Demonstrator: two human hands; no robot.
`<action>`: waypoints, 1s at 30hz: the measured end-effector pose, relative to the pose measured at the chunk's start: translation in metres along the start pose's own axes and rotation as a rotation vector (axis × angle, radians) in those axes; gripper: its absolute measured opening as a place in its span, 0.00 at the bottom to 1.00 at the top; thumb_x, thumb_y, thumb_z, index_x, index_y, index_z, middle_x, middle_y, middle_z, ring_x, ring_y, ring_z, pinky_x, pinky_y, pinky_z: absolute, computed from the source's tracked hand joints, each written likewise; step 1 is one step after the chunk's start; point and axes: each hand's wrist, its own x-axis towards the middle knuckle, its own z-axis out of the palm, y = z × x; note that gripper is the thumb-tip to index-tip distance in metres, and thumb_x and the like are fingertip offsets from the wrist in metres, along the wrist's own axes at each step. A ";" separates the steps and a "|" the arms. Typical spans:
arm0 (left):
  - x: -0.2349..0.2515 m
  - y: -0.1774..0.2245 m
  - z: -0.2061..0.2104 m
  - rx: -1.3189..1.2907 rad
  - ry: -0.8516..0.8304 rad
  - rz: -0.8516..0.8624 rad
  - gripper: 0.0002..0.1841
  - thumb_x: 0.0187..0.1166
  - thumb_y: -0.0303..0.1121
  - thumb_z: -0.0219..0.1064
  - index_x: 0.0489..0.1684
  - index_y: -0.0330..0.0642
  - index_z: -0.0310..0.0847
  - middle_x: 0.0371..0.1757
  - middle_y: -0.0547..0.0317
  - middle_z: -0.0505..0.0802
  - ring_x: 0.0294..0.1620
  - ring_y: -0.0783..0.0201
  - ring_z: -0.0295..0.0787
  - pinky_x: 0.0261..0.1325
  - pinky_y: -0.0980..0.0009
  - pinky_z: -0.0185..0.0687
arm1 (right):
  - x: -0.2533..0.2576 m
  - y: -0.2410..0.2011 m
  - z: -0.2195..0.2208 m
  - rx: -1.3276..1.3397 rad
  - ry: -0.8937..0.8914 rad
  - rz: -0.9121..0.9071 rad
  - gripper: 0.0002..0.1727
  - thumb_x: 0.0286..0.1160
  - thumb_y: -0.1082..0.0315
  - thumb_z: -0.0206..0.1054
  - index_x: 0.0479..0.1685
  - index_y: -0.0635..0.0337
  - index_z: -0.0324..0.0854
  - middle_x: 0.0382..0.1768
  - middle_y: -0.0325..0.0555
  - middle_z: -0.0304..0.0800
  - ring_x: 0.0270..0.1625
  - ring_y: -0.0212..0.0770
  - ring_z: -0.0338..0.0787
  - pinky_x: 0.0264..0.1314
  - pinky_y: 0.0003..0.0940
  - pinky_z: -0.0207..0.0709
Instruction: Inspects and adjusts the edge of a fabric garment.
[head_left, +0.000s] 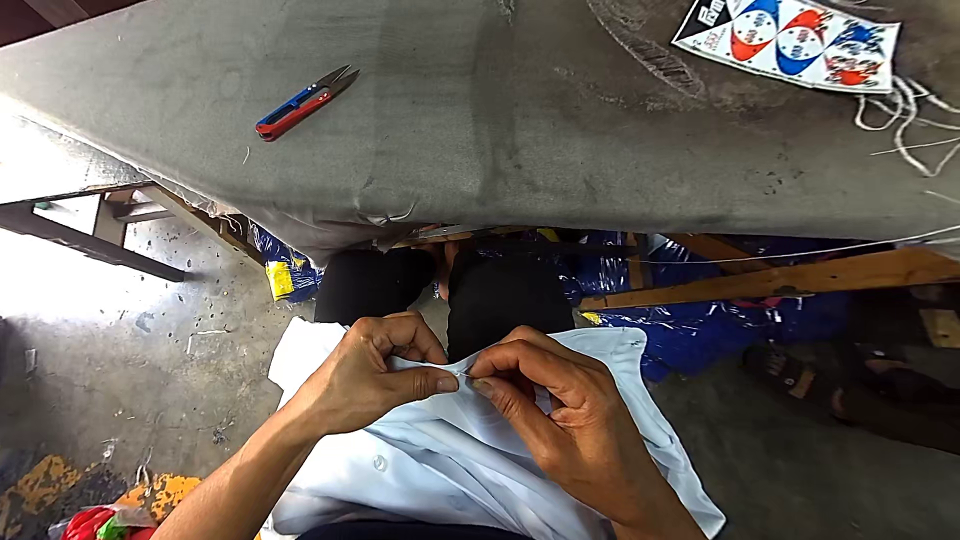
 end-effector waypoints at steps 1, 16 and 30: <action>0.000 0.000 0.000 -0.003 -0.002 0.000 0.07 0.76 0.31 0.76 0.36 0.39 0.86 0.35 0.67 0.87 0.33 0.80 0.79 0.36 0.83 0.74 | 0.000 0.000 0.000 0.006 0.000 -0.002 0.08 0.81 0.65 0.67 0.41 0.58 0.90 0.37 0.36 0.85 0.37 0.21 0.83 0.36 0.12 0.77; -0.001 -0.002 0.001 -0.020 -0.014 -0.002 0.07 0.76 0.32 0.77 0.37 0.38 0.87 0.36 0.66 0.87 0.34 0.79 0.80 0.36 0.83 0.76 | 0.000 0.000 -0.005 -0.039 -0.051 -0.014 0.09 0.83 0.66 0.64 0.43 0.57 0.91 0.39 0.36 0.86 0.42 0.23 0.84 0.42 0.15 0.79; -0.002 -0.007 0.012 -0.052 0.006 0.052 0.07 0.75 0.31 0.77 0.37 0.37 0.87 0.37 0.65 0.87 0.39 0.78 0.82 0.42 0.82 0.78 | 0.002 -0.001 -0.002 0.087 -0.021 0.019 0.07 0.80 0.66 0.69 0.42 0.59 0.90 0.38 0.36 0.88 0.40 0.23 0.86 0.41 0.14 0.81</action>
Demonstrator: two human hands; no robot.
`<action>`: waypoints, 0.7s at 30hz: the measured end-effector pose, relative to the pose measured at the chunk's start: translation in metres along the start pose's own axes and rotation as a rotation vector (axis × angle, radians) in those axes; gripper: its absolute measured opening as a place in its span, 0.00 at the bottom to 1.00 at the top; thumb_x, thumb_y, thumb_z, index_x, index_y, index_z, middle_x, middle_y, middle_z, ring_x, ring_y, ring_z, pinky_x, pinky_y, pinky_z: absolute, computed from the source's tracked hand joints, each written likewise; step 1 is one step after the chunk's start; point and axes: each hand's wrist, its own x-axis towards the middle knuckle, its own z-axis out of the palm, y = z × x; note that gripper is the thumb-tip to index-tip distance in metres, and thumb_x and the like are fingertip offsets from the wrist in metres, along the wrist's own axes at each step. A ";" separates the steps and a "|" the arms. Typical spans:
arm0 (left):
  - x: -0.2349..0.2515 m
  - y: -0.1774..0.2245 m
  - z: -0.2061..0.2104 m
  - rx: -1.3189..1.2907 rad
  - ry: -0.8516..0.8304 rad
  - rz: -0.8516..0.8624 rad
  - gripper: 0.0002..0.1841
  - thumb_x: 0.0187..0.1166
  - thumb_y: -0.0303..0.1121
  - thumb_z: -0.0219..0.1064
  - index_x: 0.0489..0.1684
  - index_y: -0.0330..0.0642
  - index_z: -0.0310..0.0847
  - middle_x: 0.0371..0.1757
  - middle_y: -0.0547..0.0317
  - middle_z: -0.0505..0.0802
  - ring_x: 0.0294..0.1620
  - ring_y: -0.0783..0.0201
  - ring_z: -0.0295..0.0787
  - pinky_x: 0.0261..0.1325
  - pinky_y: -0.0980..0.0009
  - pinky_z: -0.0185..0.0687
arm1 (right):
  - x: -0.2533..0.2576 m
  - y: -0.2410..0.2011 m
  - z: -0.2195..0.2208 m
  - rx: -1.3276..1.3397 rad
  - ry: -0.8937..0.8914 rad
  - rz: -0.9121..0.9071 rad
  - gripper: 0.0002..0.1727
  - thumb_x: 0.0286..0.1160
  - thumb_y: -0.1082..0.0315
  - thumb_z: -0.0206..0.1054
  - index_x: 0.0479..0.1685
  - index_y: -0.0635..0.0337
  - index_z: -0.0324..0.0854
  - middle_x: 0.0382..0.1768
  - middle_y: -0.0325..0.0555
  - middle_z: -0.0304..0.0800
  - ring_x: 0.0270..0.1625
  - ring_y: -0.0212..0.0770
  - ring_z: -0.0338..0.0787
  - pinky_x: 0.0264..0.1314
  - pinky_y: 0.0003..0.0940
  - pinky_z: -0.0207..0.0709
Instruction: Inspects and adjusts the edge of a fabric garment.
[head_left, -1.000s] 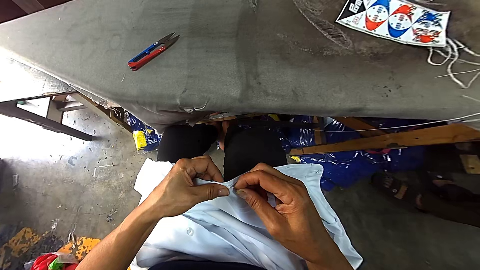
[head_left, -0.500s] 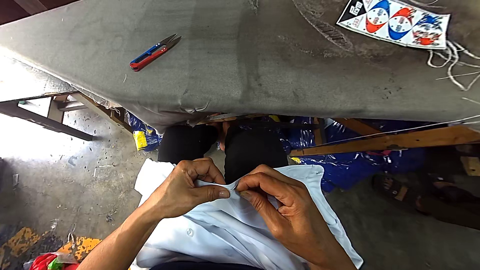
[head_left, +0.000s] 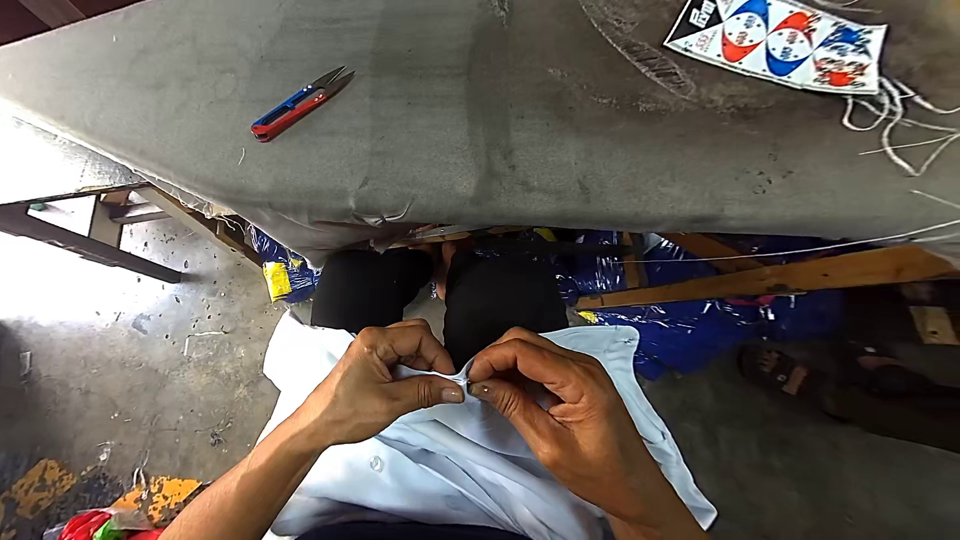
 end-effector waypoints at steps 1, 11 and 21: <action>0.000 0.000 0.001 0.008 0.009 0.007 0.07 0.75 0.31 0.78 0.36 0.37 0.87 0.37 0.65 0.87 0.39 0.78 0.82 0.42 0.82 0.78 | 0.000 0.000 0.000 0.031 0.011 0.007 0.07 0.79 0.66 0.71 0.44 0.61 0.89 0.38 0.37 0.89 0.39 0.24 0.88 0.41 0.16 0.84; 0.002 0.000 0.004 0.064 0.064 0.022 0.08 0.74 0.32 0.79 0.36 0.37 0.89 0.36 0.65 0.88 0.39 0.77 0.82 0.42 0.82 0.78 | -0.005 -0.029 0.004 -0.565 0.132 -0.111 0.12 0.86 0.62 0.64 0.50 0.56 0.92 0.46 0.46 0.91 0.50 0.33 0.89 0.53 0.23 0.82; 0.001 0.002 0.005 0.117 0.075 0.003 0.08 0.73 0.33 0.79 0.36 0.37 0.90 0.37 0.65 0.89 0.40 0.77 0.82 0.43 0.82 0.78 | 0.009 -0.021 0.006 -0.340 -0.014 -0.147 0.11 0.87 0.66 0.62 0.42 0.59 0.89 0.48 0.44 0.91 0.55 0.30 0.90 0.57 0.21 0.83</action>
